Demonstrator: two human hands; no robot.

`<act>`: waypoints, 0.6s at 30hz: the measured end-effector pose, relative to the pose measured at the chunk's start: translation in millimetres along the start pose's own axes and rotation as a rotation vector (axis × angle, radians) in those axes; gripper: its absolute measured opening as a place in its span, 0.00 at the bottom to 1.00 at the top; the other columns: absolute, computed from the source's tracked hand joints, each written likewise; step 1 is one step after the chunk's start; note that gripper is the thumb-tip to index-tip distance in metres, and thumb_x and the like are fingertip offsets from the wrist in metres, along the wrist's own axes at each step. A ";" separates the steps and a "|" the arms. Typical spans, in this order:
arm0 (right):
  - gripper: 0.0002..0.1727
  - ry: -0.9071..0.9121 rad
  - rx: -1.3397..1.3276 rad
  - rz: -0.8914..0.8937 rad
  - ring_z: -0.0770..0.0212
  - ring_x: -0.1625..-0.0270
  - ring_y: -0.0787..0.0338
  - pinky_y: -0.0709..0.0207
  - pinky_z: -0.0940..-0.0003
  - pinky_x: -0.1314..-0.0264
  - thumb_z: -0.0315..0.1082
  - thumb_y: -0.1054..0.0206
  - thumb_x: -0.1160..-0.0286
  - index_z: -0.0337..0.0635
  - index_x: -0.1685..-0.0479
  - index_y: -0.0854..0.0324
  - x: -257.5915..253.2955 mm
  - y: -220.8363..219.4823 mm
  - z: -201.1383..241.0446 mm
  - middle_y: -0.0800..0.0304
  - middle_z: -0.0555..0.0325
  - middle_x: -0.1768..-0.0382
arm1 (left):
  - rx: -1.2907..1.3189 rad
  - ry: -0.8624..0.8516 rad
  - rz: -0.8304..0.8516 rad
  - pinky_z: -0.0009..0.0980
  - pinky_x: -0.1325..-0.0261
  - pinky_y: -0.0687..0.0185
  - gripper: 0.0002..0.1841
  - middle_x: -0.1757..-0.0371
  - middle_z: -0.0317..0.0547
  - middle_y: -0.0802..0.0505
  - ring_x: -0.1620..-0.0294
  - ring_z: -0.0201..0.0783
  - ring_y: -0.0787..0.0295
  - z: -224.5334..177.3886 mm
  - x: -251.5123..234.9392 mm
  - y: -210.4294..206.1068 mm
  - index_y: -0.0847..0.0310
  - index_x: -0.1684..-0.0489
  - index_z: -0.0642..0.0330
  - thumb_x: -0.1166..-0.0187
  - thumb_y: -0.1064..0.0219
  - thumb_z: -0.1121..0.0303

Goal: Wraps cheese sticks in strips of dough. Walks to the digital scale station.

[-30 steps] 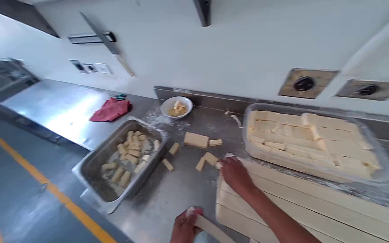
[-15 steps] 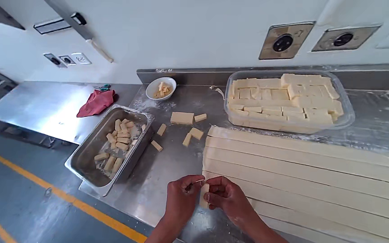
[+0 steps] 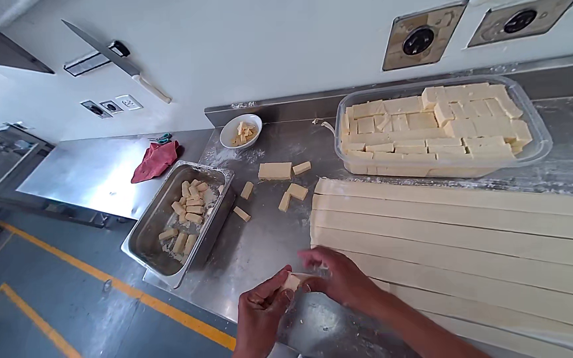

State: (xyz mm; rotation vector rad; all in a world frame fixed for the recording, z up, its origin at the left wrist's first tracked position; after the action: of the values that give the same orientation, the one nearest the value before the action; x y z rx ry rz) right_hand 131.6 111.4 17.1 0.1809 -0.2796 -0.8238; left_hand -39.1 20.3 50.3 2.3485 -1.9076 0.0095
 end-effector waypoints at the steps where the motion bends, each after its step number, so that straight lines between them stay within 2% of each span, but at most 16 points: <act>1: 0.22 -0.072 -0.032 0.144 0.54 0.48 0.11 0.19 0.55 0.38 0.41 0.27 0.23 0.33 0.37 0.15 -7.2 -2.5 -4.0 0.09 0.45 0.49 | 0.025 0.039 -0.010 0.26 0.45 0.10 0.17 0.42 0.51 0.05 0.51 0.30 0.05 2.2 0.3 7.7 0.13 0.41 0.76 0.28 0.34 0.84; 2: 0.17 -0.121 -0.068 0.223 0.62 0.57 0.12 0.20 0.62 0.47 0.40 0.31 0.18 0.33 0.46 0.13 -12.1 -5.7 -7.7 0.08 0.49 0.57 | 0.026 0.073 -0.035 0.27 0.45 0.10 0.16 0.43 0.51 0.04 0.52 0.31 0.05 5.9 -0.3 15.7 0.13 0.42 0.76 0.29 0.34 0.84; 3: 0.16 -0.164 -0.099 0.257 0.67 0.62 0.14 0.20 0.67 0.53 0.40 0.35 0.15 0.33 0.50 0.13 -14.4 -7.5 -9.9 0.10 0.54 0.62 | 0.012 0.105 -0.068 0.28 0.44 0.10 0.16 0.44 0.51 0.04 0.52 0.31 0.05 11.5 -2.5 23.7 0.13 0.43 0.76 0.29 0.35 0.84; 5: 0.18 -0.234 -0.133 0.272 0.73 0.69 0.18 0.24 0.74 0.61 0.43 0.37 0.12 0.35 0.57 0.14 -12.1 -11.4 -13.0 0.14 0.61 0.69 | -0.068 0.153 -0.131 0.28 0.43 0.11 0.15 0.46 0.52 0.04 0.52 0.31 0.05 27.0 -10.6 35.4 0.12 0.44 0.76 0.28 0.34 0.83; 7: 0.19 -0.270 -0.114 0.327 0.69 0.69 0.18 0.24 0.68 0.61 0.45 0.37 0.12 0.35 0.58 0.14 -1.1 -18.5 -13.7 0.13 0.58 0.69 | -0.251 0.110 -0.152 0.26 0.41 0.12 0.15 0.44 0.55 0.04 0.48 0.31 0.05 43.3 -22.6 38.5 0.12 0.44 0.75 0.27 0.32 0.80; 9: 0.21 -0.283 -0.073 0.375 0.63 0.68 0.18 0.25 0.62 0.60 0.45 0.37 0.12 0.33 0.61 0.16 14.3 -24.3 -14.0 0.15 0.54 0.69 | -0.529 -0.067 -0.142 0.35 0.34 0.13 0.13 0.40 0.61 0.06 0.40 0.42 0.06 57.5 -37.0 35.3 0.10 0.46 0.75 0.26 0.32 0.79; 11: 0.23 -0.265 -0.031 0.378 0.62 0.71 0.23 0.30 0.62 0.64 0.47 0.38 0.12 0.35 0.68 0.18 30.6 -25.2 -16.6 0.21 0.55 0.74 | -0.789 -0.340 -0.129 0.46 0.35 0.12 0.12 0.42 0.66 0.06 0.40 0.56 0.06 72.8 -48.2 31.8 0.07 0.52 0.74 0.28 0.34 0.81; 13: 0.24 -0.210 0.020 0.368 0.59 0.70 0.24 0.32 0.60 0.65 0.47 0.38 0.13 0.34 0.71 0.19 48.7 -22.5 -16.3 0.23 0.53 0.74 | -0.920 -0.510 -0.074 0.53 0.33 0.14 0.12 0.42 0.67 0.07 0.38 0.63 0.08 86.6 -46.2 30.1 0.07 0.53 0.74 0.27 0.35 0.83; 14: 0.24 -0.163 0.050 0.359 0.55 0.67 0.21 0.29 0.58 0.62 0.46 0.38 0.13 0.32 0.71 0.18 58.0 -20.3 -14.9 0.21 0.49 0.71 | -0.947 -0.560 -0.027 0.55 0.32 0.15 0.12 0.42 0.67 0.07 0.37 0.65 0.09 89.2 -41.1 28.2 0.07 0.53 0.74 0.27 0.36 0.82; 16: 0.23 -0.052 0.098 0.309 0.48 0.63 0.16 0.25 0.54 0.59 0.43 0.37 0.14 0.29 0.70 0.15 75.0 -16.0 -13.7 0.16 0.43 0.69 | -0.931 -0.553 0.043 0.60 0.29 0.20 0.14 0.41 0.65 0.07 0.35 0.67 0.10 86.7 -33.1 22.2 0.09 0.48 0.75 0.24 0.36 0.77; 18: 0.22 0.025 0.139 0.238 0.47 0.64 0.14 0.23 0.53 0.61 0.43 0.36 0.16 0.31 0.70 0.13 88.4 -13.3 -14.8 0.16 0.43 0.69 | -0.822 -0.368 0.002 0.55 0.29 0.17 0.17 0.42 0.64 0.06 0.37 0.60 0.08 81.3 -37.4 24.3 0.15 0.40 0.80 0.22 0.36 0.77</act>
State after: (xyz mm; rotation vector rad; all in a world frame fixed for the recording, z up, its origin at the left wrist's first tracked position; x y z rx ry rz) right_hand 184.1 37.5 14.9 0.2818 -0.3283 -0.5666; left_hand -76.1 44.3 -31.4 1.8386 -1.5782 -1.0493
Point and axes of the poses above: each hand's wrist, its own x-axis away from the middle knuckle, its own y-axis out of the back of the hand, z = x × y, the point moved 4 cm from there along -x, towards the middle knuckle
